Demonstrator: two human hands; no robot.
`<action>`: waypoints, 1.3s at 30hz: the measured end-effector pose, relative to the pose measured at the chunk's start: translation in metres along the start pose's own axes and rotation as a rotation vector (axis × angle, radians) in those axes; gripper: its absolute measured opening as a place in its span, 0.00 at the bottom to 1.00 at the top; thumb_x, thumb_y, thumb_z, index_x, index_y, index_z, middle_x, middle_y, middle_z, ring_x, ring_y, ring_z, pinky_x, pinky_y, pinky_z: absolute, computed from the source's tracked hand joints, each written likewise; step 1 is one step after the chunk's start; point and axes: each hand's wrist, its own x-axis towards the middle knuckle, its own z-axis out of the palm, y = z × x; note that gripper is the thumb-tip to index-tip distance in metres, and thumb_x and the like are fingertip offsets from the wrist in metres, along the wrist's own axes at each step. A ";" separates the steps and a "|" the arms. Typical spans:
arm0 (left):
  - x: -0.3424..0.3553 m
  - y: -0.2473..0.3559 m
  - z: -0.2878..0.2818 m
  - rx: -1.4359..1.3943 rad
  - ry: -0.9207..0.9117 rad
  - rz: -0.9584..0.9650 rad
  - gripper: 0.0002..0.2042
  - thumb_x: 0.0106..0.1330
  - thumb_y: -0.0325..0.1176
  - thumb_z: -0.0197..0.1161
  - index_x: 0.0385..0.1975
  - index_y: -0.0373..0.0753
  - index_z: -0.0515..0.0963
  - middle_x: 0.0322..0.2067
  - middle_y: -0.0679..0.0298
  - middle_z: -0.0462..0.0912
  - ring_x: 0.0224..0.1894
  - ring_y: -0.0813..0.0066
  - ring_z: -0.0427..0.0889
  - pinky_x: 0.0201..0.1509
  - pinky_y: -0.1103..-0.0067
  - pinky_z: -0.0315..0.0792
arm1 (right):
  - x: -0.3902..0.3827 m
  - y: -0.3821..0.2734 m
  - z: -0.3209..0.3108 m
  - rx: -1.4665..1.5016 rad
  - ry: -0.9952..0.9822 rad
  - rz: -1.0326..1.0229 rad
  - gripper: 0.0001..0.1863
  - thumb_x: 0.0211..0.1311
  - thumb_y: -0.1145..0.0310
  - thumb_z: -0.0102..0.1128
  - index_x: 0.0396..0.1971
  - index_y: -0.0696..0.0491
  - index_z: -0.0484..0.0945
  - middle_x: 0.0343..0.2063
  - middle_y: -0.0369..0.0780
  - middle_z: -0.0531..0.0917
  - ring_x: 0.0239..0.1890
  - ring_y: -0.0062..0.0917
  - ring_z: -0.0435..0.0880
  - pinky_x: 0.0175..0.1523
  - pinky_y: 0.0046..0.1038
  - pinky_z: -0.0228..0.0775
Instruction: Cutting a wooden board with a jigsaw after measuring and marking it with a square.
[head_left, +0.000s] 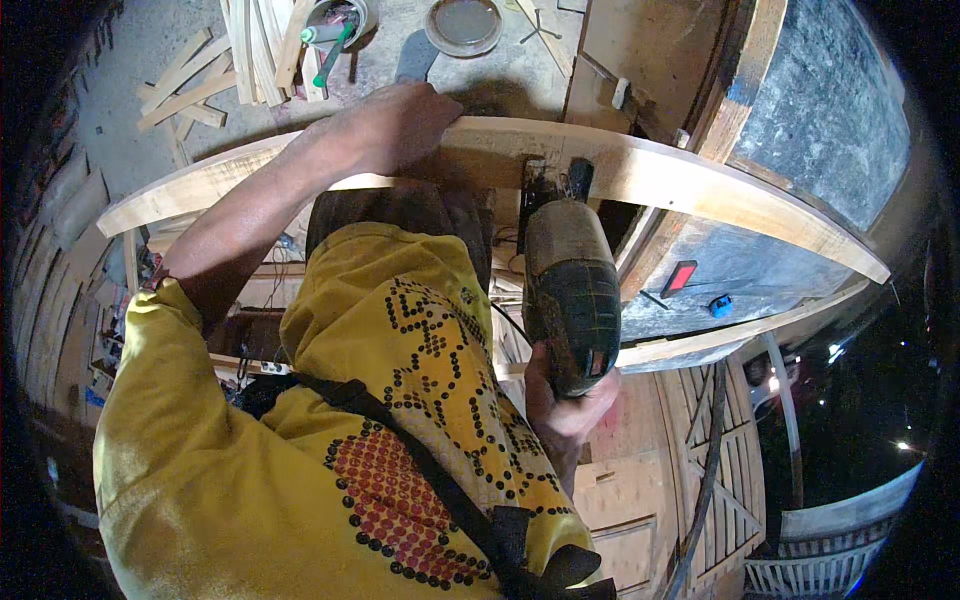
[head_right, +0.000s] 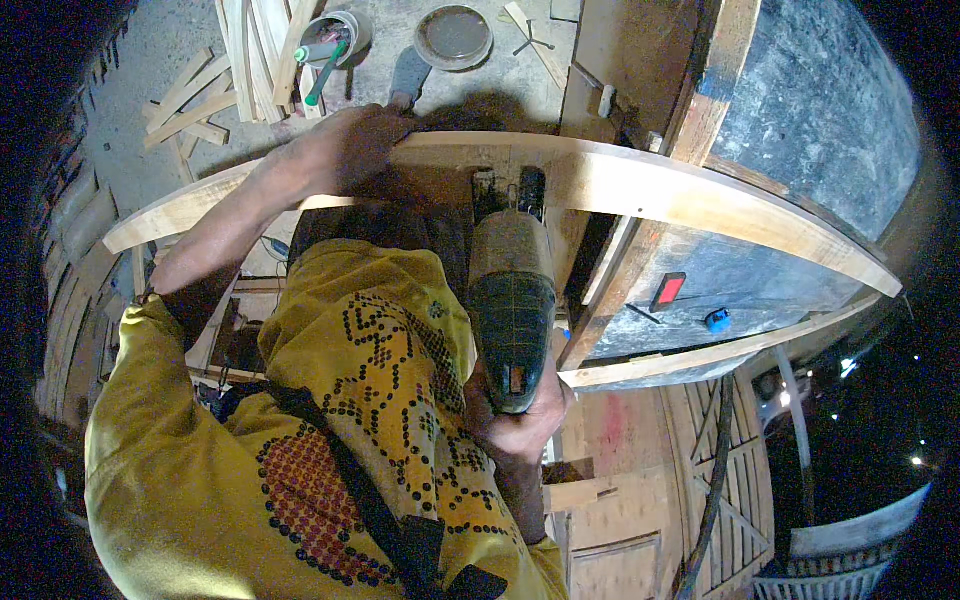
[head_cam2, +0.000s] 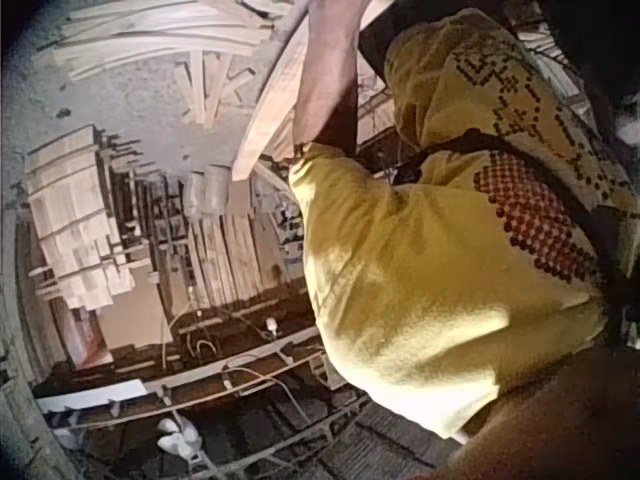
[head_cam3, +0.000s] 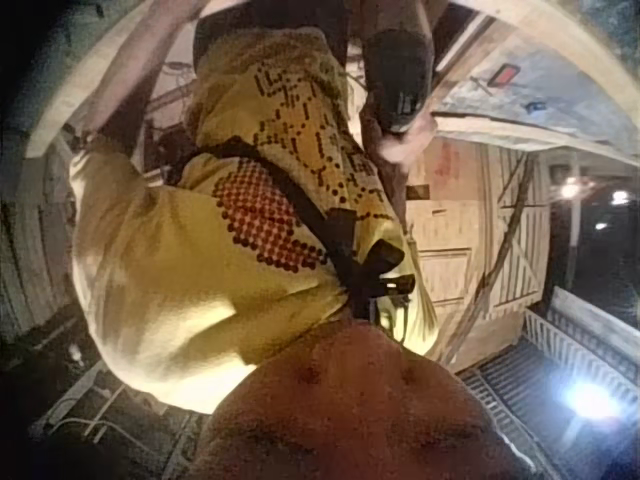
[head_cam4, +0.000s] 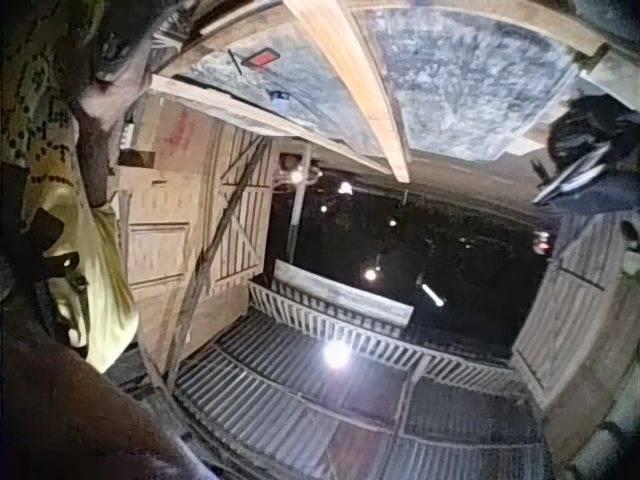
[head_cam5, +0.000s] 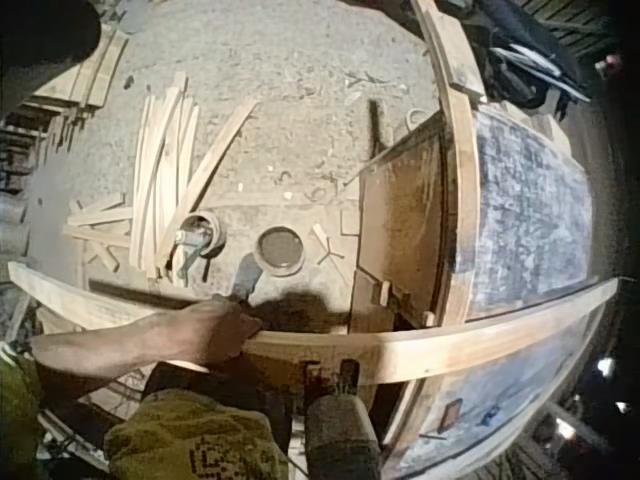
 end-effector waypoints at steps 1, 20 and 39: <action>0.000 -0.001 0.000 0.001 0.034 0.035 0.09 0.62 0.27 0.54 0.38 0.33 0.80 0.35 0.45 0.83 0.42 0.49 0.84 0.45 0.61 0.78 | 0.000 0.000 0.000 -0.028 0.014 0.008 0.12 0.48 0.77 0.66 0.36 0.58 0.82 0.30 0.41 0.85 0.30 0.23 0.83 0.39 0.27 0.76; 0.002 0.003 -0.014 0.085 -0.075 0.043 0.10 0.65 0.27 0.52 0.41 0.33 0.78 0.37 0.45 0.83 0.44 0.48 0.83 0.45 0.61 0.78 | 0.002 -0.008 -0.003 -0.007 0.008 -0.024 0.17 0.48 0.77 0.67 0.41 0.58 0.81 0.36 0.43 0.85 0.37 0.27 0.84 0.45 0.30 0.76; 0.000 -0.001 -0.014 -0.044 0.029 0.056 0.07 0.68 0.31 0.52 0.37 0.34 0.74 0.32 0.49 0.80 0.37 0.50 0.83 0.41 0.61 0.77 | 0.004 -0.009 -0.006 0.021 -0.017 -0.044 0.18 0.49 0.77 0.69 0.43 0.59 0.79 0.38 0.42 0.84 0.38 0.24 0.82 0.46 0.28 0.74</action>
